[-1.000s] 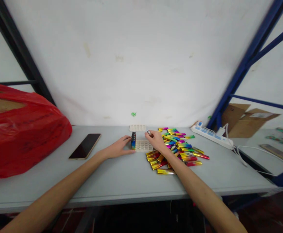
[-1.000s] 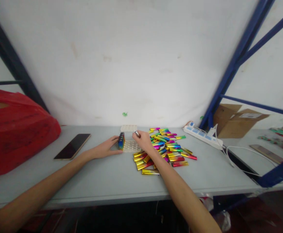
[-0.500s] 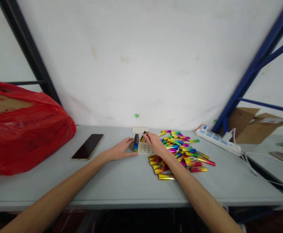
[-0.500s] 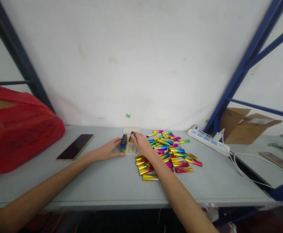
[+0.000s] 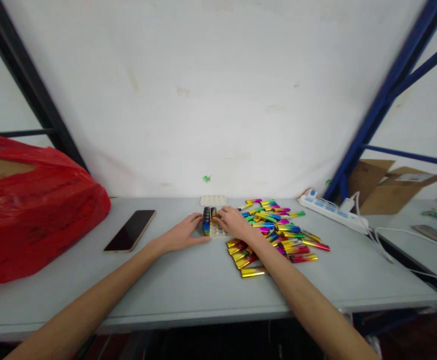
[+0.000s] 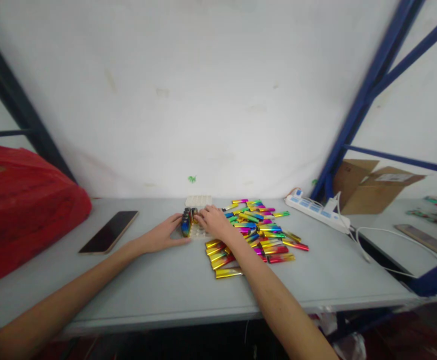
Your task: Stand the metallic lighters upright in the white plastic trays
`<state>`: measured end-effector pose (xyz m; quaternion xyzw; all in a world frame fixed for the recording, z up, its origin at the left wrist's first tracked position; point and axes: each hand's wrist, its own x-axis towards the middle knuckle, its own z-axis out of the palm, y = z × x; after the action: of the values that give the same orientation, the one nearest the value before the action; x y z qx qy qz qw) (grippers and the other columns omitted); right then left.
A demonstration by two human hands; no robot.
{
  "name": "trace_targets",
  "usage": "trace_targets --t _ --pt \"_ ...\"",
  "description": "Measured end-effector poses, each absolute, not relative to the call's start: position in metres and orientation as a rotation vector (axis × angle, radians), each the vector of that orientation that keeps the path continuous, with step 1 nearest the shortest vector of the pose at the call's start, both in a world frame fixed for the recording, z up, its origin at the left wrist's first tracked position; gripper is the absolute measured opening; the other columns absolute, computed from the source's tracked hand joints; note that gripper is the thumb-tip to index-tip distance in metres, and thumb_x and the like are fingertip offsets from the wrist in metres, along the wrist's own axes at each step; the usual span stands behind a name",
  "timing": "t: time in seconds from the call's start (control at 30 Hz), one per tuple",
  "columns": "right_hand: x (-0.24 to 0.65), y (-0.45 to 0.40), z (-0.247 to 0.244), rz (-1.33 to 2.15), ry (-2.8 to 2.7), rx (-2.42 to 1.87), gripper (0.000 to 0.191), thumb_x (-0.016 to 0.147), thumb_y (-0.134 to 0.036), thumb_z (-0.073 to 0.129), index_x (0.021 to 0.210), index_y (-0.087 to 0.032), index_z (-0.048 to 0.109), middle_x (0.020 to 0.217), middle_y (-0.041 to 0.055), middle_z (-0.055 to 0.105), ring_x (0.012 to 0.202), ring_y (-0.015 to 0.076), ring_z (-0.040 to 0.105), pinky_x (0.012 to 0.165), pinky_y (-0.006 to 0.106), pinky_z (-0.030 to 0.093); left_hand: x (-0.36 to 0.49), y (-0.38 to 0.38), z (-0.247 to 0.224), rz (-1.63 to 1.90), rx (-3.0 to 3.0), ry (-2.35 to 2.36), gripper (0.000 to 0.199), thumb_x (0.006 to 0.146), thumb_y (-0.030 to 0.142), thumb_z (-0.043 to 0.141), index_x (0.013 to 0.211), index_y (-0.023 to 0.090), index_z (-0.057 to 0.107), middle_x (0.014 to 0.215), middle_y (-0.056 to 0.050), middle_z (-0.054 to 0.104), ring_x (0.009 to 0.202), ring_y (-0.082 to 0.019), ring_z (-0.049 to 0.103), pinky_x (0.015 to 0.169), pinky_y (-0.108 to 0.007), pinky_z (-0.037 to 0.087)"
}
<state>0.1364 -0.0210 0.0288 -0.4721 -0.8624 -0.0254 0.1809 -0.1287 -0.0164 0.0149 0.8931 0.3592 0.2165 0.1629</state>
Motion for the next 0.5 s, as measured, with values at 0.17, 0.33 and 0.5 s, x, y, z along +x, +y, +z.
trace_targets --t 0.17,0.33,0.5 --pt "0.168 -0.015 0.034 -0.181 -2.298 -1.419 0.043 0.123 -0.02 0.037 0.144 -0.015 0.073 0.142 0.0198 0.076 0.133 0.0296 0.067 0.118 0.043 0.049 -0.119 -0.012 0.004 0.701 2.5 1.149 0.097 0.083 0.091 0.084 0.148 0.021 0.07 0.147 -0.02 0.071 0.138 -0.045 0.069 0.126 -0.057 0.055" --pt "0.213 0.0 0.022 -0.13 -2.264 -1.72 0.049 0.113 -0.006 0.046 0.152 -0.014 0.073 0.156 0.0225 0.073 0.142 0.0314 0.067 0.122 0.043 0.046 -0.127 -0.003 0.002 0.693 2.474 1.1 0.096 0.085 0.095 0.078 0.147 0.022 0.073 0.155 -0.019 0.069 0.144 -0.045 0.066 0.13 -0.057 0.052" --pt "0.229 0.012 0.018 -0.126 -2.263 -1.759 0.036 0.117 -0.021 0.056 0.141 -0.015 0.082 0.144 0.0214 0.078 0.138 0.0312 0.069 0.119 0.041 0.048 -0.134 0.0 0.006 0.664 2.501 1.052 0.089 0.087 0.096 0.074 0.134 0.021 0.081 0.156 -0.019 0.07 0.147 -0.047 0.064 0.133 -0.058 0.049"
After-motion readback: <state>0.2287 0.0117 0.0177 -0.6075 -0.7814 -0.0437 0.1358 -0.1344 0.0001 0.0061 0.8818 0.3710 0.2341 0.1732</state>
